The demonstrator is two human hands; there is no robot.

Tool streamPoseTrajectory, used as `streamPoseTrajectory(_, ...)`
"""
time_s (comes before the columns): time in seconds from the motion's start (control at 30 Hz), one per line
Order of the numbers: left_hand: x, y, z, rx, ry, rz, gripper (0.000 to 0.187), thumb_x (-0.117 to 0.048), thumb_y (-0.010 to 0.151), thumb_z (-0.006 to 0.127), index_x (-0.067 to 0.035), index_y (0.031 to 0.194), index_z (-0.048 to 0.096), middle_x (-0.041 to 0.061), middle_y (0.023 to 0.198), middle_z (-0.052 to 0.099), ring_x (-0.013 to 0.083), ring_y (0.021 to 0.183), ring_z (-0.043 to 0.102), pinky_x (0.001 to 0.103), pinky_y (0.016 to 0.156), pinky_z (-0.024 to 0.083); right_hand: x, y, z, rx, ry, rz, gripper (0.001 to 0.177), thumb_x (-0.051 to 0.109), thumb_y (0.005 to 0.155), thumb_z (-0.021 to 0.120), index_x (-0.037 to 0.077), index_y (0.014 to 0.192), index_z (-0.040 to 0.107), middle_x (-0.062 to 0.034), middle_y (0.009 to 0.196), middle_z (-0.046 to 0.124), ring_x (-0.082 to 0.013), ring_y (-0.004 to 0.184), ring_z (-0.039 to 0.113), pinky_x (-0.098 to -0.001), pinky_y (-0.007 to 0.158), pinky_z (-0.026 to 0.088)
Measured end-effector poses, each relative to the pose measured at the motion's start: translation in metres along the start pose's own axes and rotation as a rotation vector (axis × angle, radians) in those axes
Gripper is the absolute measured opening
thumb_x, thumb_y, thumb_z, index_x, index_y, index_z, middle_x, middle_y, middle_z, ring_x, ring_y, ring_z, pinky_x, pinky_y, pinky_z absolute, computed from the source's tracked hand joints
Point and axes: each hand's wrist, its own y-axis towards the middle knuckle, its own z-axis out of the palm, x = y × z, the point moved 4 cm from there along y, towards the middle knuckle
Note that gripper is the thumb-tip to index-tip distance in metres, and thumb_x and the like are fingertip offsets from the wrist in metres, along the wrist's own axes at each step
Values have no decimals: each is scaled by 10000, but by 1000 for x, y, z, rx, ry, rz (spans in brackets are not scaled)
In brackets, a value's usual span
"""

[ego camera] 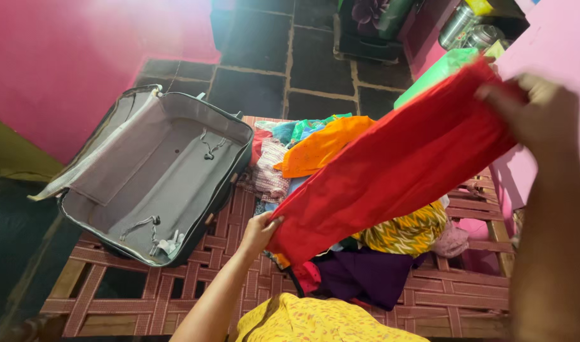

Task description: The person folds several garments by hand and places them into an open suitcase. Items handled include a red cloth, a black garment, an orange garment, a teal garment, and a dark green garment. Each piece is folded and stacked inside the suitcase.

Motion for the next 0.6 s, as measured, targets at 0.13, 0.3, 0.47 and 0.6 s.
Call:
streamPoseTrajectory(0.13, -88, 1, 12, -23, 257, 206, 329, -341, 878, 760, -46, 1023, 751, 160, 799, 723, 243, 689, 700, 374, 648, 528, -26, -50, 92, 352, 684, 217, 574, 292, 755, 867, 122, 1200, 548, 114, 1041, 688, -41, 948, 695, -232, 806, 588)
streamPoseTrajectory(0.3, -176, -2, 60, 209, 466, 341, 390, -425, 884, 770, -38, 917, 749, 198, 776, 698, 366, 711, 666, 430, 660, 522, 17, -129, 198, 1095, 741, -231, 803, 218, 811, 867, 121, 1514, 491, 29, 1543, 455, -70, 1208, 548, -296, 912, 537)
streamPoseTrajectory(0.47, -205, -5, 64, 314, 482, 374, 433, -487, 775, 812, -86, 934, 766, 166, 793, 719, 343, 741, 697, 424, 655, 532, 20, -153, 216, 1233, 692, -178, 412, 276, 850, 853, 14, 1144, 729, -32, 991, 742, -101, 991, 619, -286, 894, 499)
streamPoseTrajectory(0.6, -180, -4, 45, 513, 546, 188, 504, -540, 744, 844, -84, 948, 773, 170, 762, 708, 308, 679, 691, 404, 678, 542, -16, -126, 182, 1144, 613, -136, 439, 287, 784, 864, 25, 1099, 709, 6, 876, 670, -98, 876, 579, -293, 787, 492)
